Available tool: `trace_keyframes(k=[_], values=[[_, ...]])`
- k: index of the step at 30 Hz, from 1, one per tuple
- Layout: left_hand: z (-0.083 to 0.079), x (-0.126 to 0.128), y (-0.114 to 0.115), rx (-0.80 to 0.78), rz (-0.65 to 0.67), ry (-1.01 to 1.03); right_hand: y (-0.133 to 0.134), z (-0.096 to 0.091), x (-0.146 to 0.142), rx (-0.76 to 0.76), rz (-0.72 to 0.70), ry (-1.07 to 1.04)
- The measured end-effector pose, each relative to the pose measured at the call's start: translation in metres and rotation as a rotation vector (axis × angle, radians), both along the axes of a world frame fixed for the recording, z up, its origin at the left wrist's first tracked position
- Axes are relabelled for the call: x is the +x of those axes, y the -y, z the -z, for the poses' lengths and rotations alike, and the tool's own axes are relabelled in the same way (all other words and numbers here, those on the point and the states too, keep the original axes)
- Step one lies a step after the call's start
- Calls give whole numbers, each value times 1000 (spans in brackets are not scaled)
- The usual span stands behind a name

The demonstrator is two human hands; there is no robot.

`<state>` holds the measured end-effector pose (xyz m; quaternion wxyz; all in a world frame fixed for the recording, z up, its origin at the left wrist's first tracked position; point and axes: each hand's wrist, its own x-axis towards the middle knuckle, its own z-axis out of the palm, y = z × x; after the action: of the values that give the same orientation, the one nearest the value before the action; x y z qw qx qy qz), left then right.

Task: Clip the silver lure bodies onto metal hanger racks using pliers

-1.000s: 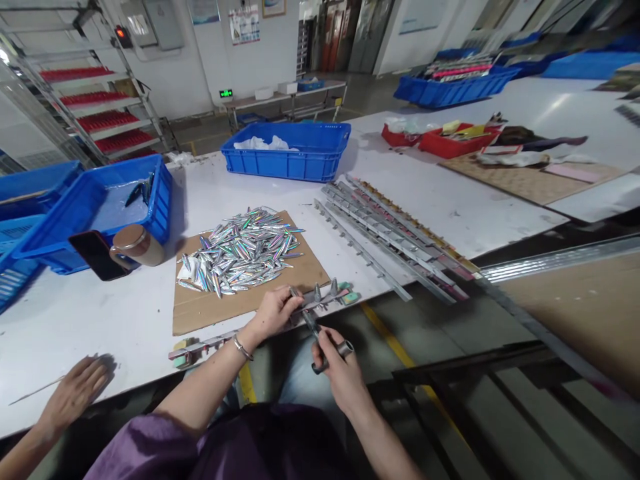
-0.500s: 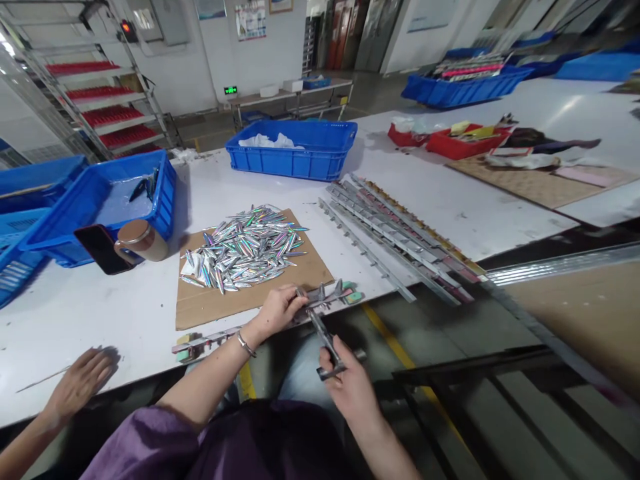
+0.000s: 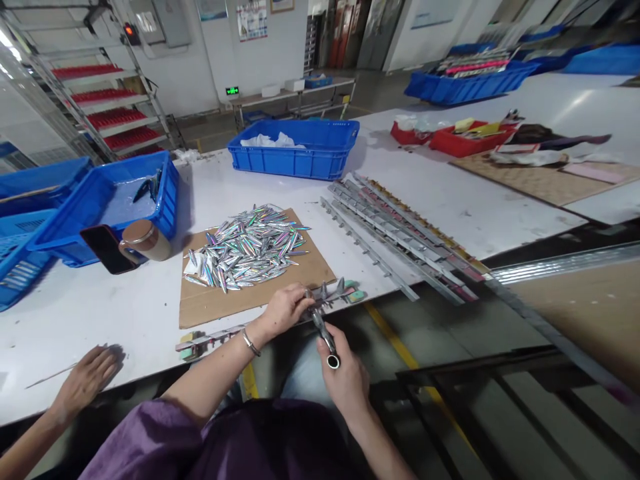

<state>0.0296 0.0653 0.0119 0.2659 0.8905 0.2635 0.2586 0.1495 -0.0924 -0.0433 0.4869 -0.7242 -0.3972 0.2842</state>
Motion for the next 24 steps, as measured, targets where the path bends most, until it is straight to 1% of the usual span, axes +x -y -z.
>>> trace_keyframes(k=[1, 2, 4, 5, 7, 9, 10, 11, 12, 13, 14, 15, 17, 18, 19, 20, 21, 22, 23, 24], values=[[0, 0, 0, -1, -5, 1, -1, 1, 1, -14, -23, 38], [0, 0, 0, -3, -5, 2, -3, 2, 1, -13, -46, 24], [0, 0, 0, -10, 1, 2, -7, 6, 1, 29, -67, -113], [0, -1, 0, -15, 4, 0, -9, 8, 0, 62, -52, -226], [-1, -1, 1, -26, -2, -6, -14, 13, -2, 98, -51, -573], [-2, -1, 2, -31, -11, -4, -18, 17, -3, 93, -115, -937], [-3, -1, 3, -32, -15, 0, -19, 19, -3, 81, -158, -1072], [-4, -1, 4, -33, -18, 4, -19, 20, -2, 66, -195, -1149], [-5, -1, 4, -33, -18, 5, -18, 20, 0, 54, -204, -1153], [-5, -1, 5, -34, -17, 4, -17, 19, 2, 56, -176, -1083], [-6, -1, 5, -36, -18, 0, -14, 18, 5, 65, -139, -952], [-6, -1, 5, -38, -17, -6, -11, 15, 8, 78, -108, -743], [-5, 0, 5, -44, -20, -27, -6, 8, 15, 104, -84, -179], [-4, 0, 5, -45, -25, -40, -4, 4, 18, 102, -106, 94], [-3, 0, 5, -45, -32, -53, -4, 0, 20, 84, -142, 321], [-2, 0, 5, -42, -41, -67, -4, -3, 21, 54, -174, 481], [0, 0, 5, -36, -49, -81, -5, -5, 22, 19, -194, 564], [1, 1, 4, -31, -56, -92, -6, -5, 23, -12, -206, 561], [3, 1, 4, -25, -59, -99, -8, -4, 23, -29, -213, 468], [4, 1, 4, -20, -61, -102, -11, -2, 22, -28, -211, 289]])
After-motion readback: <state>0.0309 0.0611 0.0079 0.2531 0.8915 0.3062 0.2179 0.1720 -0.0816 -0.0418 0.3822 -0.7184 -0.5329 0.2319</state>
